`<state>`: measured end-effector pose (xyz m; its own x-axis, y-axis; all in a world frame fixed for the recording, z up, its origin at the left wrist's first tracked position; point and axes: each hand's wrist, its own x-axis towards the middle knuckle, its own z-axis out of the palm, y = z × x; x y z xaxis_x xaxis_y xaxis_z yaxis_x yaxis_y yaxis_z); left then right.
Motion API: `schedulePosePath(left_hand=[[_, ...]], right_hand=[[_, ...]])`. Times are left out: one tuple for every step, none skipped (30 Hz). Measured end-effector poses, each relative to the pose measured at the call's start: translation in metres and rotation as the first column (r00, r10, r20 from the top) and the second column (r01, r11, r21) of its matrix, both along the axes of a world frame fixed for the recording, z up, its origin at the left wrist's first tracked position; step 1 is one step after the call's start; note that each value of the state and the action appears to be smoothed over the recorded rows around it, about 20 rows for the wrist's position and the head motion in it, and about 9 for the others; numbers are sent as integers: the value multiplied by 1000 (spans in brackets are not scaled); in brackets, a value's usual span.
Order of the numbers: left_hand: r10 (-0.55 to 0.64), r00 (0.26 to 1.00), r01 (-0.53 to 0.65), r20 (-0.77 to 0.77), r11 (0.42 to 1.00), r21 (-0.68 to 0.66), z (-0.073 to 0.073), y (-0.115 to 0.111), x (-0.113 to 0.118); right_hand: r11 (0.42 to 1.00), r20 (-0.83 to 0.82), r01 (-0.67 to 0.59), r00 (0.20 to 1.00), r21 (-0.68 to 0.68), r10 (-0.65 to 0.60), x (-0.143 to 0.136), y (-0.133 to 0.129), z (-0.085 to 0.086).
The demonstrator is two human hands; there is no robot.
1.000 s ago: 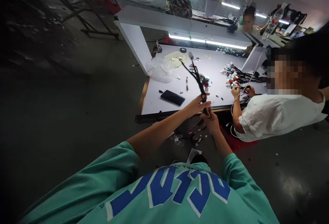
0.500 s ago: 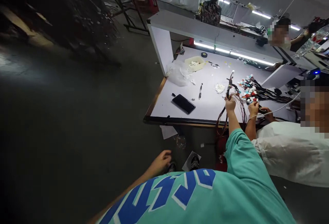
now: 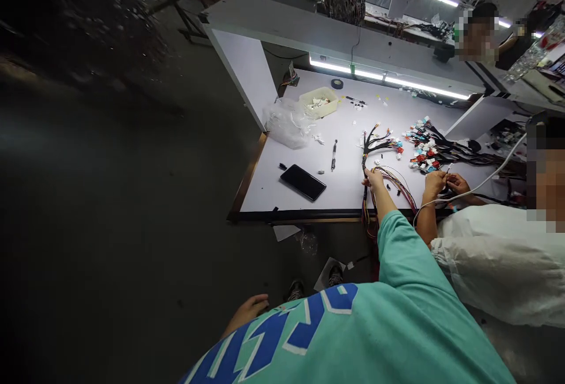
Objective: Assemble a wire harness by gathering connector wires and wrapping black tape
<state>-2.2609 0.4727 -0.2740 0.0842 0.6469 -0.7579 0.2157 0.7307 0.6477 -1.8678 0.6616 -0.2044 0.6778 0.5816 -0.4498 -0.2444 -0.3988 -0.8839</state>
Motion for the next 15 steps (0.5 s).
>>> schedulePosePath(left_hand=[[36, 999, -36, -10, 999, -2, -1, 1, 2], [51, 999, -51, -18, 999, -6, -3, 2, 3], [51, 998, -51, -23, 999, -14, -4, 3, 4], [39, 999, -40, -26, 999, -26, -6, 5, 4], [17, 1000, -18, -25, 999, -40, -7, 7, 5], [-12, 1000, 11, -20, 999, -51, -7, 9, 5], [-42, 999, 41, -10, 997, -58, -7, 11, 6], [-66, 998, 66, 3, 996, -63, -7, 14, 7], [-80, 997, 81, 17, 995, -64, -5, 16, 8], [-85, 996, 86, 30, 994, -65, -3, 17, 9], [-85, 996, 87, 40, 994, -69, -1, 19, 10], [-84, 995, 87, 46, 993, -79, 1, 20, 11], [-86, 995, 90, 47, 992, -91, 4, 22, 12], [-93, 995, 98, 47, 990, -100, 6, 23, 12], [-105, 993, 109, 49, 988, -106, 7, 24, 11]], right_hand=[[1000, 5, 26, 1000, -5, -26, -3, -4, 0], [998, 10, 58, 998, 5, -58, -6, -8, 1], [996, 15, 92, 996, 23, -92, -11, -12, 2], [991, 16, 127, 992, 47, -128, -17, -17, 3], [984, 13, 160, 987, 76, -162, -23, -21, 5], [976, 6, 190, 981, 108, -192, -30, -24, 6], [966, -6, 215, 976, 141, -216, -37, -27, 8], [957, -21, 233, 972, 173, -233, -44, -31, 9], [950, -41, 242, 970, 199, -238, -51, -35, 11], [946, -66, 242, 970, 215, -233, -59, -41, 13], [946, -95, 235, 971, 222, -219, -67, -48, 13], [950, -129, 221, 972, 219, -196, -75, -58, 14], [957, -165, 203, 971, 206, -170, -84, -70, 12], [964, -201, 186, 968, 188, -148, -93, -84, 10], [971, -235, 171, 963, 166, -129, -102, -100, 6]])
